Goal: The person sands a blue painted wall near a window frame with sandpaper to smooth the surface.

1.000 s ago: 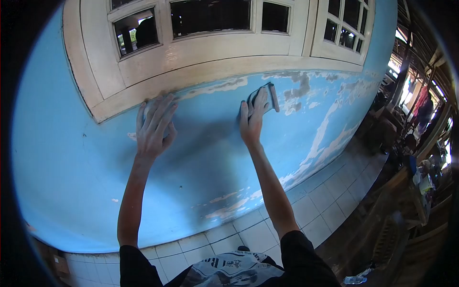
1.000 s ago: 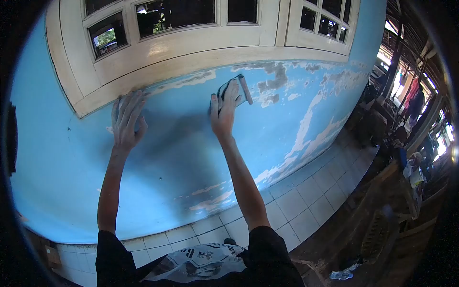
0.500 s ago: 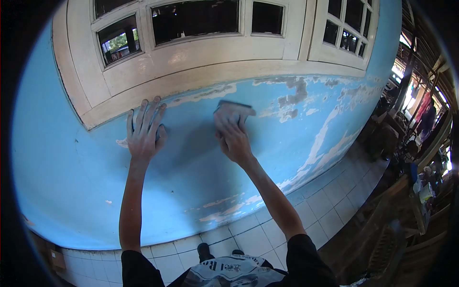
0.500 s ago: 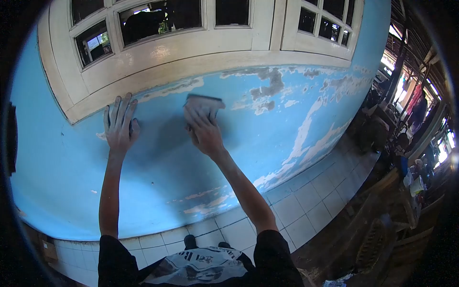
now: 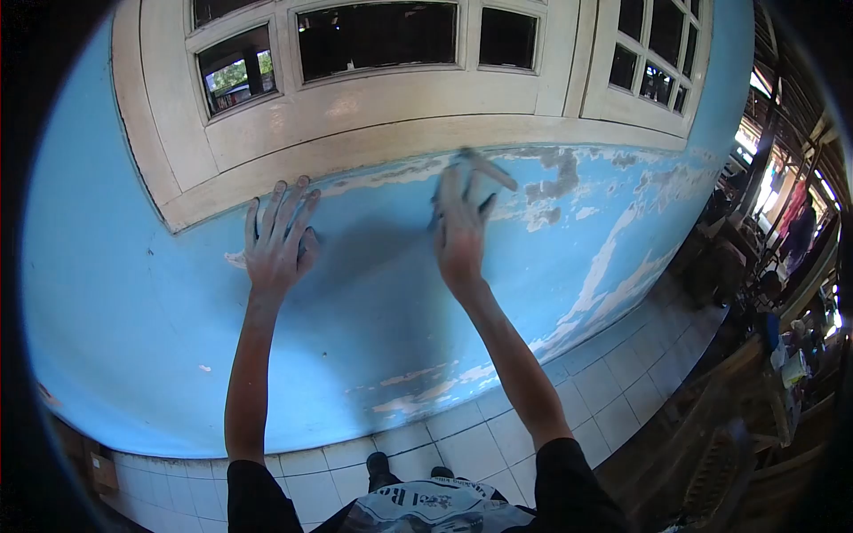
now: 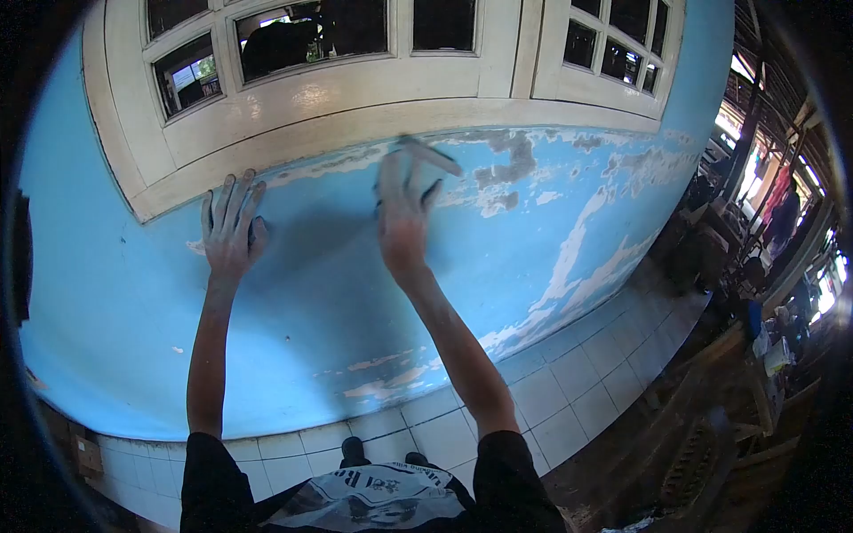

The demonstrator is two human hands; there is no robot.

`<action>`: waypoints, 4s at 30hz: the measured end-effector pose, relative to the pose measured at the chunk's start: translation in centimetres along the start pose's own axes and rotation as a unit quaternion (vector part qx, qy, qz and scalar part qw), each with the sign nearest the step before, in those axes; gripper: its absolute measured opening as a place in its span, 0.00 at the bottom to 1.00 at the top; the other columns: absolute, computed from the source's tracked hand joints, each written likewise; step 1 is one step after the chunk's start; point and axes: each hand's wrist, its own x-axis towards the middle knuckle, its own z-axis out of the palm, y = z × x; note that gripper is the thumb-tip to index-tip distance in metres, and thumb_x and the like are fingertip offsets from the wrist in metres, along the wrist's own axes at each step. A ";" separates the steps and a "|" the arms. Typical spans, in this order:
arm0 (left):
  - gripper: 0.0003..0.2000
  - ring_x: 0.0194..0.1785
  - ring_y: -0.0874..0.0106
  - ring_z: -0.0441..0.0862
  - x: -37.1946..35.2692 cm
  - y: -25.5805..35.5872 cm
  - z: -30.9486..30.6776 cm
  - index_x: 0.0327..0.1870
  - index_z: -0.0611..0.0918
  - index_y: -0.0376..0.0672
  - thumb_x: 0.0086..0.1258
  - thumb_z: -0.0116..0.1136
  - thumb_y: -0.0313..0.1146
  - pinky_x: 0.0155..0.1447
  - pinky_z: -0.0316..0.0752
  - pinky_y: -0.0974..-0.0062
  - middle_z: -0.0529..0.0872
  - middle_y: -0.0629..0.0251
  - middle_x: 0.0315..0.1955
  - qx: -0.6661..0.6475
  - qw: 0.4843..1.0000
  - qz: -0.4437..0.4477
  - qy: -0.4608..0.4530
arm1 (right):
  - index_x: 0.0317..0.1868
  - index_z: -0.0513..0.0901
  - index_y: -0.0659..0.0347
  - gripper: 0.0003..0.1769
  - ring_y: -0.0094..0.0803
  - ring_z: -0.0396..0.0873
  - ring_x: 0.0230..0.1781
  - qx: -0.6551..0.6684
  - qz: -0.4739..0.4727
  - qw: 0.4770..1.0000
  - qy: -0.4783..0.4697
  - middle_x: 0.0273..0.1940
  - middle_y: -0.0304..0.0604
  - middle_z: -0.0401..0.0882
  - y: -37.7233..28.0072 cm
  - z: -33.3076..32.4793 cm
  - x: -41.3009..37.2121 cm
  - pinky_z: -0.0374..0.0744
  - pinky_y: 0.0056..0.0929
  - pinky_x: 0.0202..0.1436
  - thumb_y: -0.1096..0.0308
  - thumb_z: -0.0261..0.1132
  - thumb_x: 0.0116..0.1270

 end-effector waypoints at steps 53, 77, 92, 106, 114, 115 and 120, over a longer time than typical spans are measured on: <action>0.27 0.72 0.63 0.64 -0.2 0.1 0.4 0.66 0.73 0.55 0.62 0.47 0.31 0.72 0.56 0.48 0.70 0.69 0.69 0.016 1.000 -0.004 0.010 | 0.70 0.62 0.67 0.31 0.62 0.52 0.73 0.021 0.012 0.998 0.054 0.70 0.70 0.54 6.8 2.2 -6.2 0.51 0.61 0.72 0.68 0.58 0.69; 0.24 0.71 0.62 0.65 -0.3 0.1 0.3 0.65 0.74 0.54 0.66 0.45 0.33 0.72 0.56 0.48 0.70 0.67 0.68 0.017 1.000 -0.008 0.009 | 0.71 0.58 0.72 0.28 0.55 0.47 0.76 0.040 0.156 0.970 0.182 0.73 0.63 0.52 9.2 -1.4 1.3 0.48 0.46 0.76 0.72 0.50 0.73; 0.25 0.71 0.62 0.66 -0.4 0.1 0.5 0.65 0.74 0.54 0.64 0.46 0.33 0.71 0.57 0.47 0.70 0.67 0.68 0.015 1.000 0.000 0.017 | 0.71 0.59 0.70 0.27 0.52 0.46 0.77 -0.009 -0.101 0.990 -0.094 0.73 0.59 0.54 6.4 -2.6 -0.2 0.41 0.48 0.77 0.68 0.48 0.76; 0.28 0.70 0.67 0.68 0.0 0.3 0.2 0.65 0.74 0.59 0.58 0.50 0.32 0.71 0.61 0.51 0.71 0.73 0.67 0.014 0.999 -0.021 0.022 | 0.72 0.52 0.75 0.39 0.66 0.43 0.74 -0.061 0.009 0.998 -0.007 0.72 0.71 0.47 3.3 3.5 -6.3 0.39 0.70 0.71 0.49 0.46 0.75; 0.23 0.70 0.63 0.68 -0.4 0.5 0.5 0.62 0.77 0.54 0.64 0.46 0.33 0.70 0.59 0.48 0.73 0.67 0.66 0.020 0.999 -0.016 0.025 | 0.71 0.56 0.75 0.39 0.67 0.44 0.74 -0.085 -0.011 0.993 0.081 0.71 0.72 0.48 -1.0 2.7 3.8 0.42 0.71 0.70 0.50 0.50 0.71; 0.23 0.70 0.63 0.68 -0.3 0.4 0.4 0.62 0.77 0.54 0.64 0.47 0.33 0.70 0.60 0.49 0.73 0.67 0.66 0.019 0.999 -0.016 0.025 | 0.70 0.58 0.74 0.38 0.67 0.45 0.73 -0.055 -0.028 0.997 0.048 0.71 0.71 0.50 -0.8 3.2 1.8 0.43 0.71 0.70 0.51 0.51 0.71; 0.23 0.70 0.63 0.68 -0.2 0.5 0.4 0.62 0.77 0.54 0.63 0.48 0.32 0.70 0.59 0.49 0.73 0.68 0.66 0.018 0.999 -0.017 0.028 | 0.68 0.62 0.73 0.36 0.67 0.49 0.72 -0.061 -0.075 0.995 -0.027 0.68 0.69 0.57 1.2 6.4 -8.6 0.44 0.68 0.71 0.51 0.51 0.70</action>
